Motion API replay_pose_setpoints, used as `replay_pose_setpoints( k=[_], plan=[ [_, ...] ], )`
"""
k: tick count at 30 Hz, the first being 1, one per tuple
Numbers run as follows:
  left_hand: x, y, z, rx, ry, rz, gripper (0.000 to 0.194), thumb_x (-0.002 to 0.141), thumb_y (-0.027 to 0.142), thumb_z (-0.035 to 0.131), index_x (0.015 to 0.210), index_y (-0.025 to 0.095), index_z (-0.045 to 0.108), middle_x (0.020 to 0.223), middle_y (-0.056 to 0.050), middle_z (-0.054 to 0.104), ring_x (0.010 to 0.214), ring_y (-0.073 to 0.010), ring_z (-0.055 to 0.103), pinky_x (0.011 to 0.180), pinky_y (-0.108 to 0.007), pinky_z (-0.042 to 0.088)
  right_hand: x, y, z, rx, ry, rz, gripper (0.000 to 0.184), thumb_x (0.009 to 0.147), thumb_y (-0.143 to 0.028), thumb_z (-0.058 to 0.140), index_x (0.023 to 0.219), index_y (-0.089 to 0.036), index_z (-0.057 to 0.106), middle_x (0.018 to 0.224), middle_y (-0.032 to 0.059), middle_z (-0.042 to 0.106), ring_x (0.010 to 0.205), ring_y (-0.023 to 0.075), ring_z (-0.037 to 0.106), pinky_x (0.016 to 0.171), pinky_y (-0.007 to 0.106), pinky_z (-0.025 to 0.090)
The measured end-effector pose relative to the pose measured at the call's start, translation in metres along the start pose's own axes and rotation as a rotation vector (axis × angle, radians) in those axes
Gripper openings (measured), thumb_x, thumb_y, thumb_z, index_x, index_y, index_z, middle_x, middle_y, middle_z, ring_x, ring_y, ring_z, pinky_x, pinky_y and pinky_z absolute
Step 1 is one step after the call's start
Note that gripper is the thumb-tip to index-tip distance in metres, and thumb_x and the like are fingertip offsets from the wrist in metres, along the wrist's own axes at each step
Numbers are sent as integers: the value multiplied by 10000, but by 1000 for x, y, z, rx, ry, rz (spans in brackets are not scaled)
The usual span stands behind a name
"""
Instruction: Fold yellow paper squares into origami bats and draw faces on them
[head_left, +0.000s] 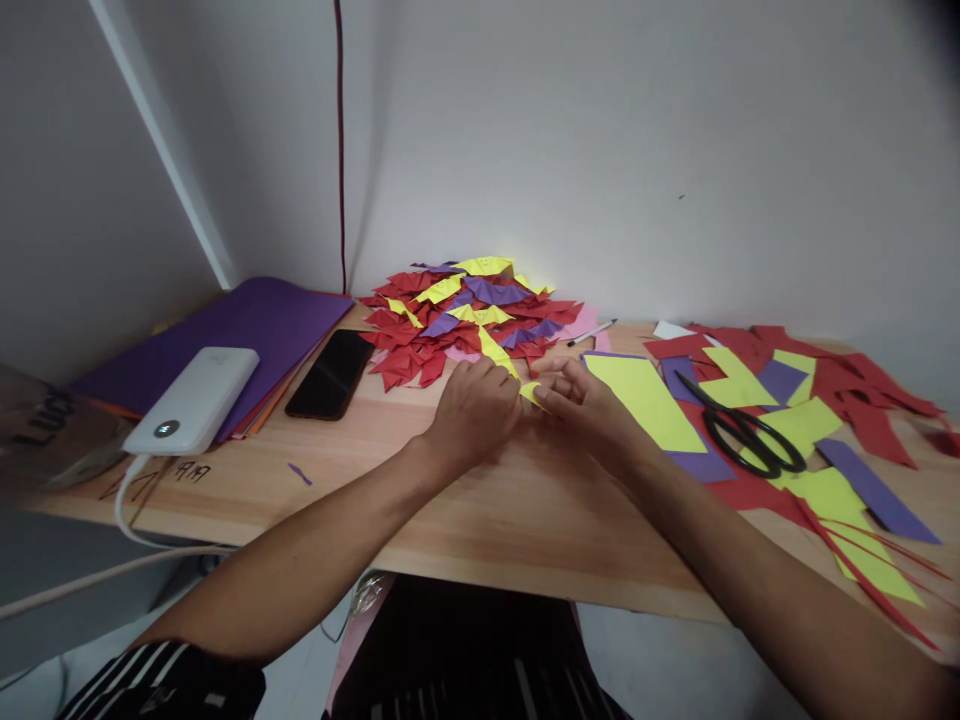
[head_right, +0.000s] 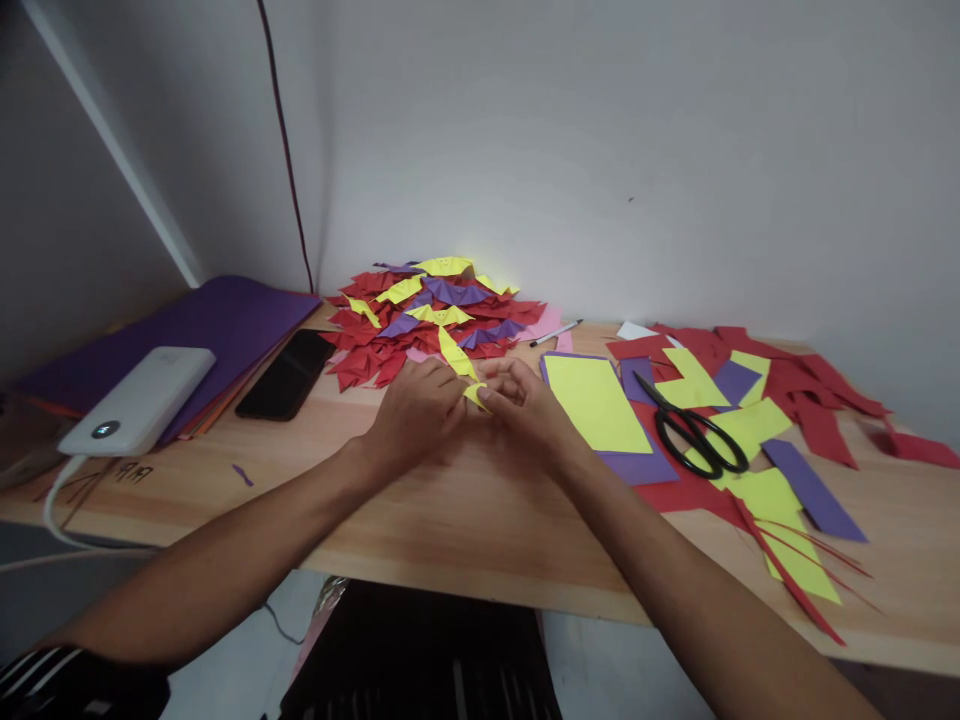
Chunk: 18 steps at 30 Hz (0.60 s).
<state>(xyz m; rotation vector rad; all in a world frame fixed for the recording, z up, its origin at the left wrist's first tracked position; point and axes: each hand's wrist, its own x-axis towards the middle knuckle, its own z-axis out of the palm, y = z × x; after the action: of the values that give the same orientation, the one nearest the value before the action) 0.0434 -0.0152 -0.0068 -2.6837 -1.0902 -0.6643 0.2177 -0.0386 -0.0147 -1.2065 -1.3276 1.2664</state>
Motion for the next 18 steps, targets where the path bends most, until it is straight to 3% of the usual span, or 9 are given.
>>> replay_pose_setpoints(
  k=[6, 13, 18],
  plan=[
    [1, 2, 0, -19, -43, 15, 231, 872, 176, 429, 784, 130, 637, 821, -86, 645, 839, -228, 540, 699, -352, 344, -3, -2, 1, -108, 19, -2, 325, 774, -404, 637, 1015, -193, 585, 604, -55, 488, 541, 97, 431, 501, 230, 317],
    [-1, 0, 3, -88, -28, 5, 227, 876, 178, 419, 784, 138, 622, 814, -75, 644, 834, -215, 547, 691, -339, 349, -4, -6, 1, -134, 25, -16, 343, 740, -411, 664, 987, -174, 643, 688, -12, 594, 630, 123, 522, 585, 252, 376],
    [-1, -2, 7, -211, -69, -34, 233, 874, 165, 404, 744, 149, 597, 789, -57, 648, 788, -182, 555, 710, -314, 368, 2, 5, -3, -190, 11, -4, 399, 738, -455, 655, 1018, -172, 640, 744, 26, 661, 622, 145, 570, 533, 253, 386]
  ],
)
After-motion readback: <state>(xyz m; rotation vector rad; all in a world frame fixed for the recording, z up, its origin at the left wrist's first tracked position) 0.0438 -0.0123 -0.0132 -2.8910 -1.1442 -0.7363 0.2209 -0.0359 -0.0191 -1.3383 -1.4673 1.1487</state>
